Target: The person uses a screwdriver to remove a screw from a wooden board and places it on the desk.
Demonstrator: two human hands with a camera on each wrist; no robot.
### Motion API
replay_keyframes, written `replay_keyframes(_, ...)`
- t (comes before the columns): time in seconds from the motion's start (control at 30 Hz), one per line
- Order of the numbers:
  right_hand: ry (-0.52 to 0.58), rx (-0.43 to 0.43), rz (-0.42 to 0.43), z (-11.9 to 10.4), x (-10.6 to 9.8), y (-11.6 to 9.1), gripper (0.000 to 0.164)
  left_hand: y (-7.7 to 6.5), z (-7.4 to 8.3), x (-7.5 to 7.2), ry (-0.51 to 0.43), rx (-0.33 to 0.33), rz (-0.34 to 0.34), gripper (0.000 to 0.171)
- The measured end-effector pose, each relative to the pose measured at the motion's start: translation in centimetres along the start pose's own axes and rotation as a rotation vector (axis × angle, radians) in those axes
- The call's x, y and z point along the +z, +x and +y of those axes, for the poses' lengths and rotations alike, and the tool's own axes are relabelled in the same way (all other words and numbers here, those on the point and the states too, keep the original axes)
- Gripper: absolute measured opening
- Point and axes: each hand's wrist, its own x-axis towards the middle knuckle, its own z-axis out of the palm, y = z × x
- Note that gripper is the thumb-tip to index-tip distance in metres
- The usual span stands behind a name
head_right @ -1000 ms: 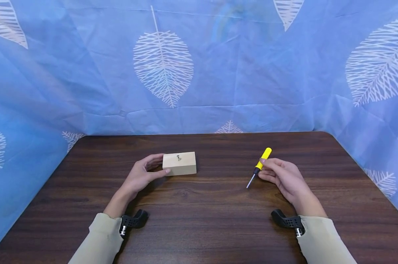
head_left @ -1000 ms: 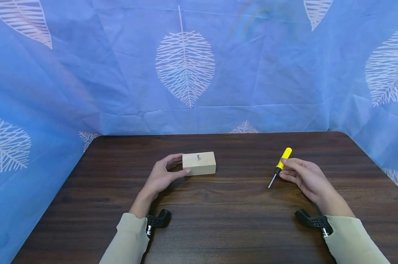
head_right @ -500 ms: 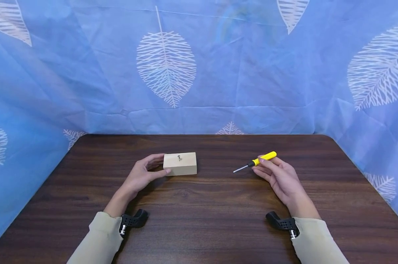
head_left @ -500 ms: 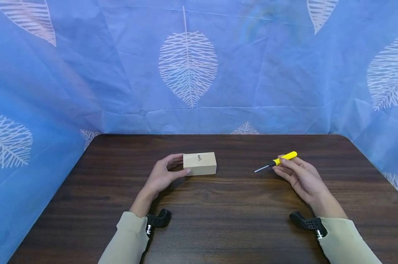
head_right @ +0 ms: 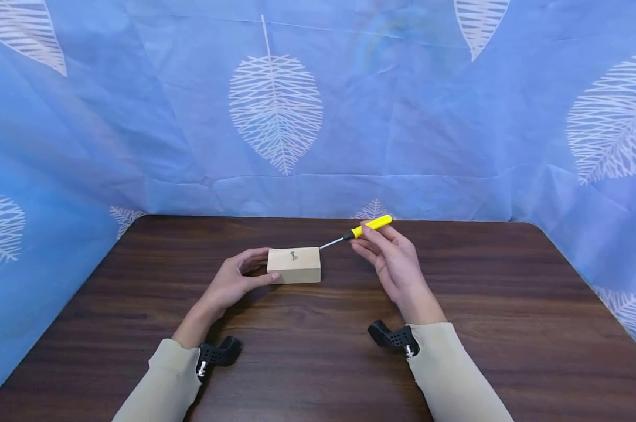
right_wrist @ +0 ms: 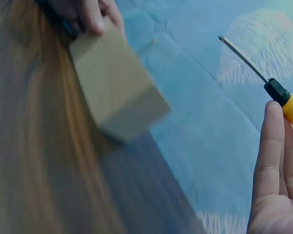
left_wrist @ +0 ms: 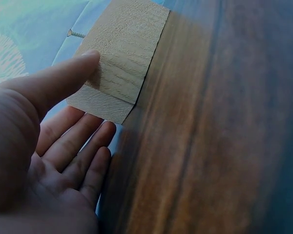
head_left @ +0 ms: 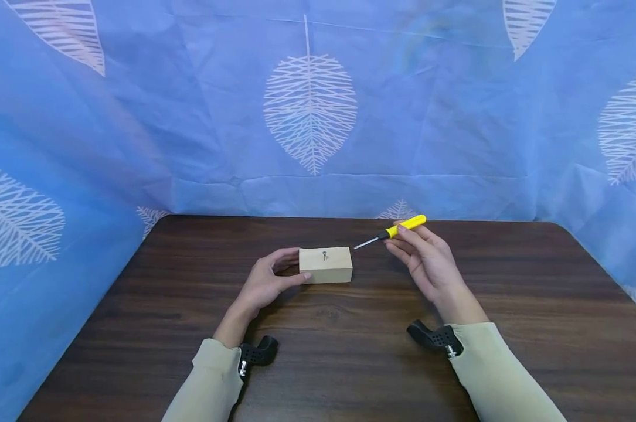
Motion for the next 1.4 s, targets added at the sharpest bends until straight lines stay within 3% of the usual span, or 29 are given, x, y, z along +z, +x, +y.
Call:
replay_keyframes(0.17, -0.017, 0.005, -0.001, 0.1, 2.1, 0.7, 0.039, 0.0, 0.0, 0.4, -0.003, 0.007, 0.001, 0.064)
replay_keyframes(0.27, -0.094, -0.043, 0.017, 0.0, 2.9, 0.9, 0.036, 0.0, 0.2, 0.4, 0.002, 0.011, 0.000, 0.064)
replay_keyframes(0.57, -0.695, -0.356, 0.082, -0.2, 7.4, 1.0, 0.029, 0.2, 0.2, 0.2, -0.013, 0.021, -0.003, 0.063)
replay_keyframes(0.7, -0.852, -0.413, 0.069, 0.0, 8.7, 0.9, 0.027, 0.2, 0.1, 0.2, -0.011, 0.025, -0.004, 0.063)
replay_keyframes(1.0, -0.951, -0.493, 0.011, 0.4, 9.8, 0.9, 0.029, 0.1, 0.0, -0.2, 0.001, 0.024, 0.004, 0.063)
replay_keyframes(1.2, -1.019, -0.560, -0.019, 0.7, 10.7, 0.8, 0.020, 0.1, 0.1, -0.3, 0.007, 0.014, 0.003, 0.063)
replay_keyframes(1.4, -1.028, -0.522, -0.056, 0.9, 11.7, 1.4, 0.022, 0.0, 0.3, -0.2, 0.004, 0.000, 0.001, 0.063)
